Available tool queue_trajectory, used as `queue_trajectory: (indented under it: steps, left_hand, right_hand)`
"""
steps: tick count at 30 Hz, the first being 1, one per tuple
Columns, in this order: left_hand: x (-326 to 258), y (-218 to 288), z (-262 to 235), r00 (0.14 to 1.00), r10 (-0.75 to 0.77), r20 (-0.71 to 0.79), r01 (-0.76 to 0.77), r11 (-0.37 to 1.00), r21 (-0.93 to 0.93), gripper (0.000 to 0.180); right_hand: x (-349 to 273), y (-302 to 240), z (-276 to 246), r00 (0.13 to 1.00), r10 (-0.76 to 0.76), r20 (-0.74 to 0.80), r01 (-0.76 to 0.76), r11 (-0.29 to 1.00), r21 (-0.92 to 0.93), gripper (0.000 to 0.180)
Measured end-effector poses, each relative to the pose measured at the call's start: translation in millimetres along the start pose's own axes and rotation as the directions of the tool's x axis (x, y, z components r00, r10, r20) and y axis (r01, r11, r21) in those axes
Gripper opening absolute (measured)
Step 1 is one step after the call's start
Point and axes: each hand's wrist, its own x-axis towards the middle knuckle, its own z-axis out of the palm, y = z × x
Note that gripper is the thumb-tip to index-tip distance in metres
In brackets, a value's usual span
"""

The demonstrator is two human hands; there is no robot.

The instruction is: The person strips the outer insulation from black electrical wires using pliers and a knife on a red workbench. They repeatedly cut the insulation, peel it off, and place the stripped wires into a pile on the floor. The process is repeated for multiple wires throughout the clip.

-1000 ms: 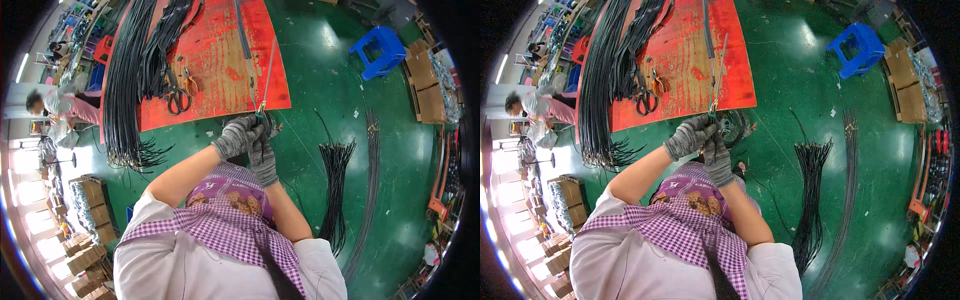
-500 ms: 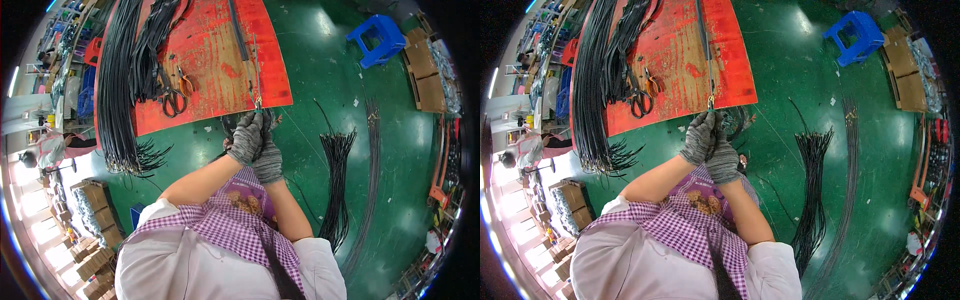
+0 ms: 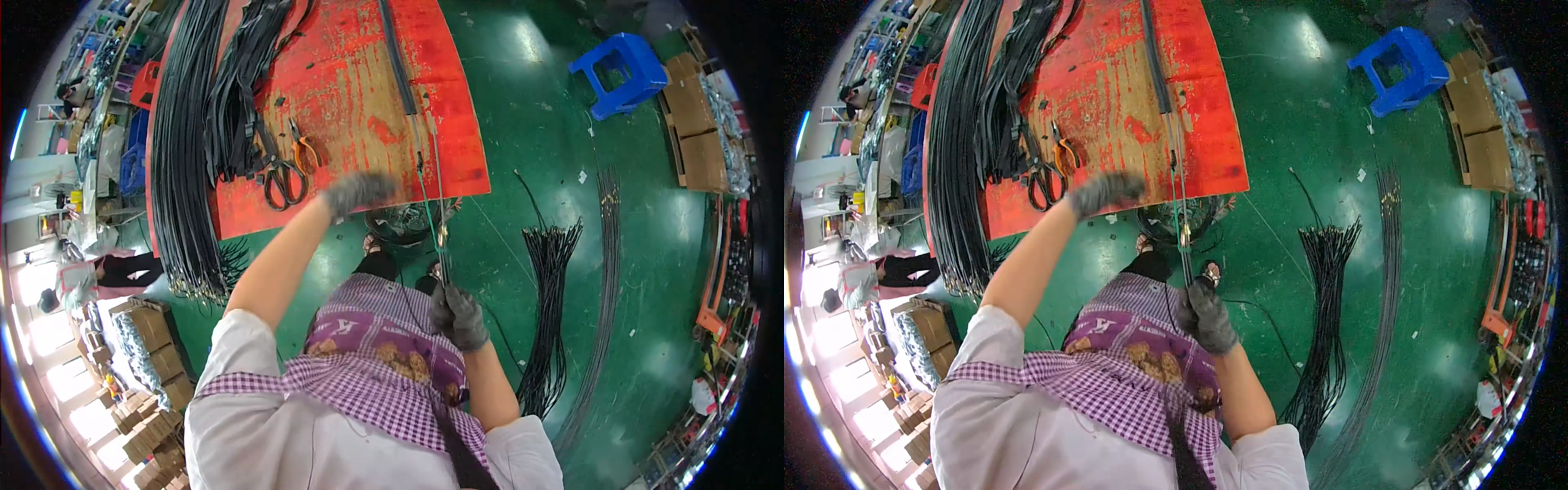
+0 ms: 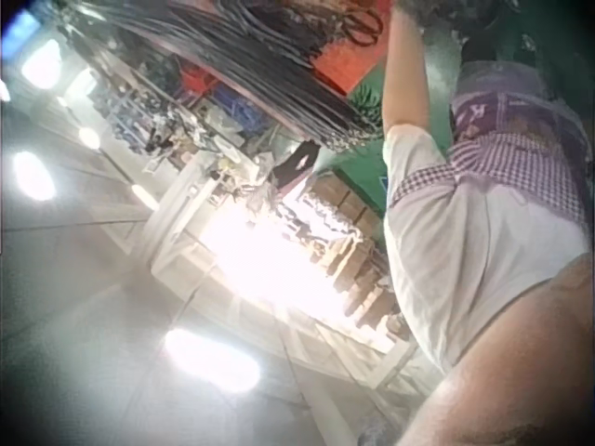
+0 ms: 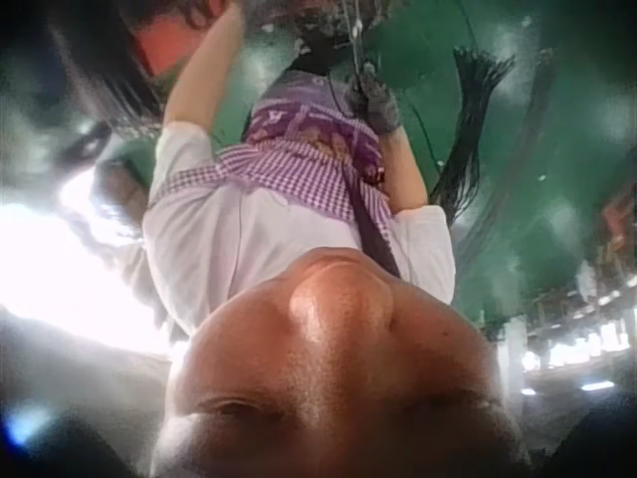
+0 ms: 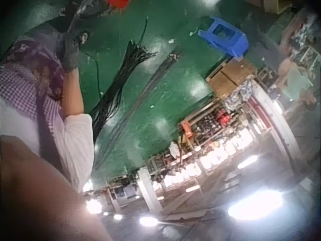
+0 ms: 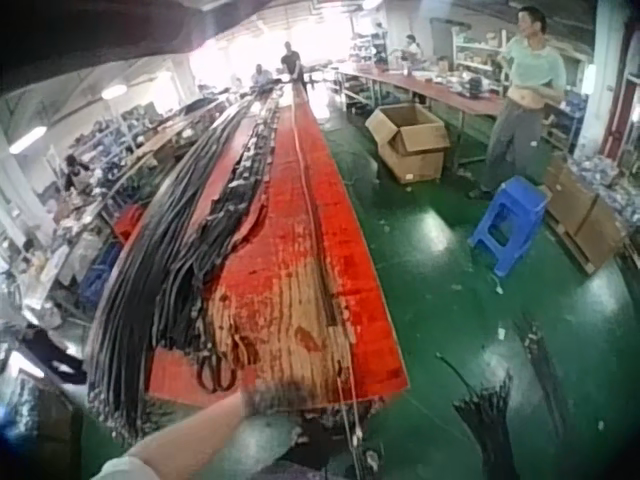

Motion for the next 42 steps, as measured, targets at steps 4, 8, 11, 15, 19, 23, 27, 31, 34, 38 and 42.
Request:
queue_trajectory:
  steps: [4, 8, 11, 15, 19, 23, 27, 31, 34, 38, 42]
  left_hand:
    - [79.4, -92.7, -66.2, 0.799, -0.317, -0.511, -0.145, 0.723, -0.676, 0.034]
    - [151.7, -48.1, -98.5, 0.813, -0.368, -0.452, -0.509, -0.072, -0.858, 0.024]
    - [176.8, -62.0, -112.0, 0.837, -0.234, -0.495, -0.532, -0.136, -0.836, 0.023]
    - [173.7, -72.9, -115.4, 0.909, -0.096, -0.405, -0.416, -0.269, -0.869, 0.036]
    - [168.9, -59.9, -115.7, 0.918, -0.269, -0.292, -0.356, -0.231, -0.906, 0.040]
    - [168.3, -56.1, -115.6, 0.907, -0.295, -0.302, -0.352, -0.134, -0.927, 0.042]
    - [171.4, -56.5, -116.4, 0.895, -0.342, -0.287, -0.337, -0.095, -0.937, 0.044]
    - [171.2, -56.0, -114.6, 0.900, -0.332, -0.283, -0.333, -0.104, -0.937, 0.043]
    - [169.6, -52.9, -114.2, 0.891, -0.356, -0.281, -0.329, -0.080, -0.941, 0.043]
    - [168.5, -43.6, -113.8, 0.865, -0.432, -0.255, -0.311, -0.063, -0.948, 0.044]
    - [169.8, -45.3, -113.3, 0.849, -0.466, -0.249, -0.325, -0.088, -0.942, 0.044]
  right_hand:
    - [-13.3, 12.8, -10.2, 0.993, 0.091, 0.074, -0.098, 0.990, 0.105, 0.033]
    - [-18.2, 24.1, -24.7, 0.995, 0.065, 0.080, -0.074, 0.990, 0.118, 0.033]
    - [-7.3, 38.5, -46.5, 0.990, 0.105, 0.094, -0.122, 0.972, 0.201, 0.033]
    - [9.9, 36.9, -54.8, 0.993, 0.114, 0.020, -0.115, 0.991, 0.071, 0.035]
    - [41.3, 30.5, -49.8, 0.999, 0.002, -0.043, -0.004, 0.999, -0.040, 0.032]
    - [71.4, 31.6, -48.8, 0.999, -0.020, -0.040, 0.009, 0.970, -0.244, 0.033]
    - [98.6, 23.0, -43.8, 0.987, -0.062, -0.147, 0.013, 0.949, -0.315, 0.031]
    - [116.8, 22.1, -36.0, 0.969, -0.062, -0.237, 0.028, 0.989, -0.146, 0.032]
    - [122.9, 14.7, -36.8, 0.975, 0.005, -0.222, -0.048, 0.981, -0.190, 0.031]
    - [127.5, 20.1, -40.3, 0.956, -0.227, -0.184, 0.109, 0.861, -0.496, 0.030]
    - [119.7, 42.7, -67.2, 0.903, -0.396, -0.165, 0.146, 0.646, -0.749, 0.027]
